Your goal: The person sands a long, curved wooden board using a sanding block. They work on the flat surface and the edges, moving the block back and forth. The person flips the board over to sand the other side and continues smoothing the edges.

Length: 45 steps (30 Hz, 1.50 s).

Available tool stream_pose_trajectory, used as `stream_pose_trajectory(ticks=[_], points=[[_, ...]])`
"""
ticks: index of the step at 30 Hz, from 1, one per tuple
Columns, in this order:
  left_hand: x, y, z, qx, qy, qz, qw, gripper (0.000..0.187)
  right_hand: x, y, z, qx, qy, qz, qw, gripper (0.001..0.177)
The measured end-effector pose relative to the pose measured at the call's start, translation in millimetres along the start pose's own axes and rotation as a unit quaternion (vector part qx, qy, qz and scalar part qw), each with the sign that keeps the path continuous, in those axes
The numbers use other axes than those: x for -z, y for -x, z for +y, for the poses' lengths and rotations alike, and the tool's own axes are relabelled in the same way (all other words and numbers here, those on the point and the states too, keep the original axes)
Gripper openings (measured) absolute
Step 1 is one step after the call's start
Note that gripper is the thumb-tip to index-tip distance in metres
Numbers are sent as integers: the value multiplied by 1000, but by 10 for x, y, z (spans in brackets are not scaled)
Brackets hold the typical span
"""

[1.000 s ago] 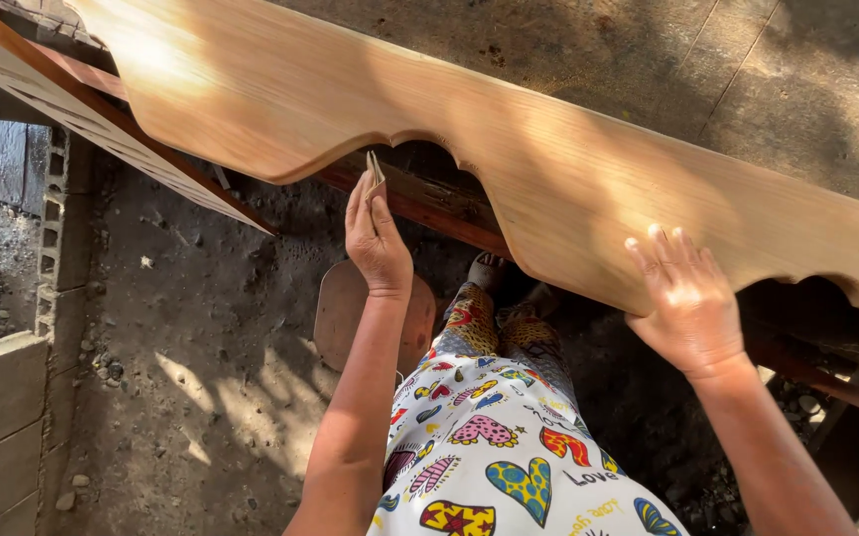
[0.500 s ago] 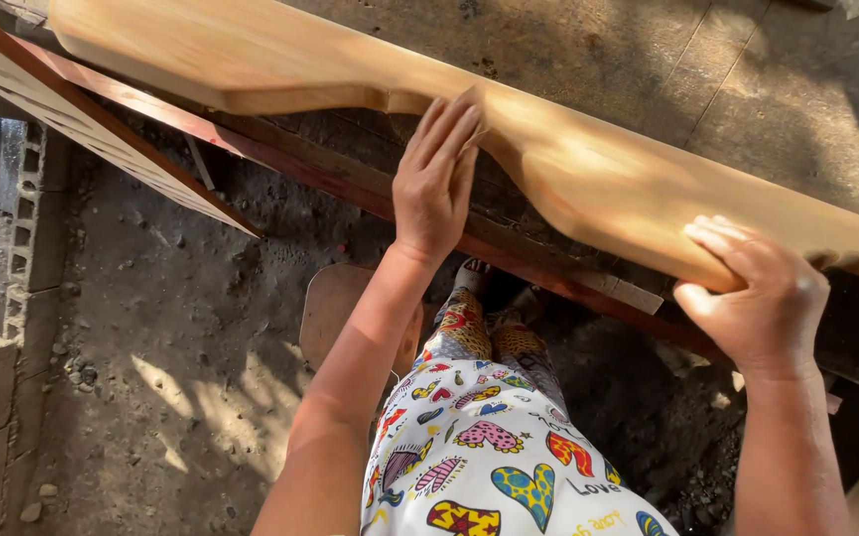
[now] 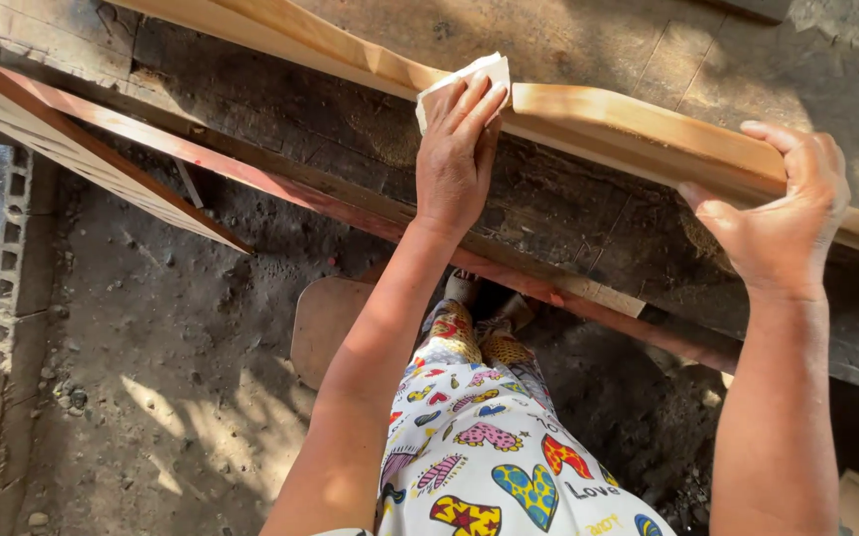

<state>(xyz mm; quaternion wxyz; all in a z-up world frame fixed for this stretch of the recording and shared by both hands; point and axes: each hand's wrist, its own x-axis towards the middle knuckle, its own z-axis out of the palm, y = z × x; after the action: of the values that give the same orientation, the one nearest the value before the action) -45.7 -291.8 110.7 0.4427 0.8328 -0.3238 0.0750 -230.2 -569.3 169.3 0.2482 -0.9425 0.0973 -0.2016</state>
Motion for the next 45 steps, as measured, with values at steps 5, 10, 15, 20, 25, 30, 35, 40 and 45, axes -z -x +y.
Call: stream_pose_trajectory(ticks=[5, 10, 15, 20, 25, 30, 35, 40, 45], points=[[-275, -74, 440, 122, 32, 20, 992, 36, -84, -29, -56, -11, 22, 44, 999, 53], [-491, -173, 795, 29, 62, 77, 995, 36, -116, -43, -57, -14, 9, 58, 998, 54], [-338, -91, 121, 53, 73, -31, 995, 70, -115, 33, -21, -34, 3, 57, 998, 51], [-334, -29, 56, 64, 21, 4, 998, 28, -115, 47, 20, -4, 10, 53, 999, 52], [-561, -193, 746, 50, 44, -13, 998, 29, -124, -103, -74, -17, 20, 66, 998, 52], [-305, -350, 1113, -170, 2, -106, 980, 33, -140, -94, -67, -9, -25, 92, 995, 54], [-375, -352, 906, -199, -31, -118, 972, 36, -107, 20, 167, -51, -2, 94, 994, 60], [-82, -596, 1095, -290, -104, -155, 939, 28, -100, 147, 361, -71, -49, 113, 990, 58], [-388, -810, 1527, -371, -143, -254, 882, 37, -247, 8, 268, -393, -670, 173, 605, 27]])
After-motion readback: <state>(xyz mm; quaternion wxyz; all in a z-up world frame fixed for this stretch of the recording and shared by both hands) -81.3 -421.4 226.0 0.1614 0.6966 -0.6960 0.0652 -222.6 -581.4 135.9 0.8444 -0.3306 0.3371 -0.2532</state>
